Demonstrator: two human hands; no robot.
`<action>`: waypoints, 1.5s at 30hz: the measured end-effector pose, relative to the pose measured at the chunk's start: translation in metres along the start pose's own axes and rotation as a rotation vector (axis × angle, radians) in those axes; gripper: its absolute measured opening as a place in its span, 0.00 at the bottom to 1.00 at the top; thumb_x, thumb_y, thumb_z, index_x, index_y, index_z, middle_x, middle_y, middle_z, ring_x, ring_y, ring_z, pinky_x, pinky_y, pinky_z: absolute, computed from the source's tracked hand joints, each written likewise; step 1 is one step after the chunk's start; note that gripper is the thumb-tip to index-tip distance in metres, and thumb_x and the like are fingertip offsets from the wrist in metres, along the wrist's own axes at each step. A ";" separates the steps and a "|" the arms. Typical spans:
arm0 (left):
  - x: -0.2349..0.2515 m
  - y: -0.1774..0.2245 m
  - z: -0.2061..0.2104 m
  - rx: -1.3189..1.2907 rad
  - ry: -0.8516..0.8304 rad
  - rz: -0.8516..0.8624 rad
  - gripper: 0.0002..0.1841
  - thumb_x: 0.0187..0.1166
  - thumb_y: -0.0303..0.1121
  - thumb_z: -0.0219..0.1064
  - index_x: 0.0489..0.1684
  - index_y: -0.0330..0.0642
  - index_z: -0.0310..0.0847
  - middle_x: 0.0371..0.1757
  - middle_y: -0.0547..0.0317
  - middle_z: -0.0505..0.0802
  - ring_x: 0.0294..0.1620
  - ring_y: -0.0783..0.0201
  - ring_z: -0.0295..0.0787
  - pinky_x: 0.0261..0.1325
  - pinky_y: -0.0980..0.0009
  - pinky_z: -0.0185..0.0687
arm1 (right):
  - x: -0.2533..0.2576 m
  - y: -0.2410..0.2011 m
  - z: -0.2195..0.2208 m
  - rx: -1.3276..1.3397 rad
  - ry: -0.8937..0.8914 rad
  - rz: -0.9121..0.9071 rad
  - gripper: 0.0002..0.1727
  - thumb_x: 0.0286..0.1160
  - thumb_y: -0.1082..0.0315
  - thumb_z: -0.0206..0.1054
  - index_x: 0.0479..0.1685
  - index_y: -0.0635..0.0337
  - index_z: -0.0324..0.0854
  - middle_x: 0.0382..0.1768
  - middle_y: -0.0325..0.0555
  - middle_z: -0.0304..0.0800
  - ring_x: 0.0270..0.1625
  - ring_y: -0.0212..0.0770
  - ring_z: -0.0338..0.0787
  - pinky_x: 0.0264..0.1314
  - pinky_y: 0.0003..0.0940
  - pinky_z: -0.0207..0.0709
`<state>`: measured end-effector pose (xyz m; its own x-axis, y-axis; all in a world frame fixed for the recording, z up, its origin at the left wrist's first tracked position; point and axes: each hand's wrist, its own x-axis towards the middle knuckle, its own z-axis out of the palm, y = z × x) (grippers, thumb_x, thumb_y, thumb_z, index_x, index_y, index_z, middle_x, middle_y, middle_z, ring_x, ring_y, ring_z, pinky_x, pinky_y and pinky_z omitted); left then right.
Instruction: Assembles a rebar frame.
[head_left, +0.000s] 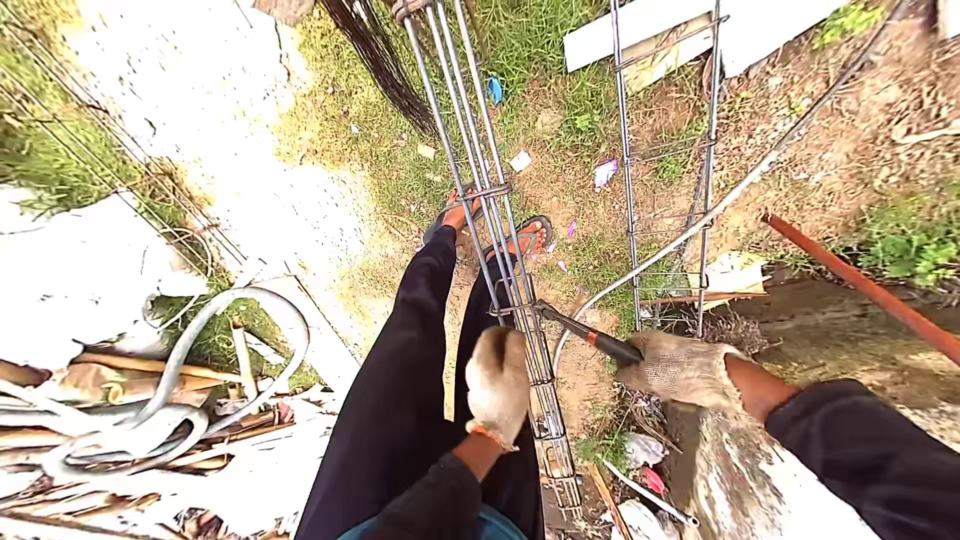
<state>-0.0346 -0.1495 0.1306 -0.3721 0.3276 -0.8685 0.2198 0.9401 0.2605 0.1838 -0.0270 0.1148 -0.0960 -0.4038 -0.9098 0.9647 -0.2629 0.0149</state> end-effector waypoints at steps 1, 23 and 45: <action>0.012 -0.001 -0.004 0.061 -0.001 0.012 0.19 0.88 0.46 0.57 0.60 0.46 0.88 0.47 0.57 0.95 0.50 0.61 0.92 0.56 0.52 0.88 | 0.003 0.009 0.004 0.209 -0.114 -0.033 0.15 0.80 0.54 0.67 0.47 0.56 0.78 0.25 0.42 0.81 0.22 0.37 0.82 0.25 0.36 0.80; 0.063 0.045 -0.016 0.790 -0.541 0.171 0.22 0.91 0.52 0.50 0.59 0.52 0.87 0.50 0.54 0.94 0.55 0.54 0.92 0.63 0.46 0.84 | 0.078 -0.039 0.221 2.020 -0.868 -1.033 0.22 0.77 0.40 0.69 0.55 0.47 0.81 0.25 0.37 0.85 0.17 0.31 0.84 0.17 0.26 0.80; 0.030 0.010 0.059 0.082 -0.233 0.005 0.17 0.91 0.42 0.54 0.46 0.42 0.88 0.30 0.57 0.91 0.27 0.62 0.89 0.34 0.60 0.89 | 0.043 -0.002 0.129 0.254 0.465 -0.081 0.25 0.77 0.51 0.64 0.70 0.52 0.79 0.53 0.55 0.92 0.56 0.58 0.93 0.59 0.63 0.84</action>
<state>0.0095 -0.1359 0.0823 -0.1550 0.2924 -0.9436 0.2972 0.9247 0.2378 0.1466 -0.1566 0.1290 0.0065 0.0429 -0.9991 0.8635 -0.5041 -0.0161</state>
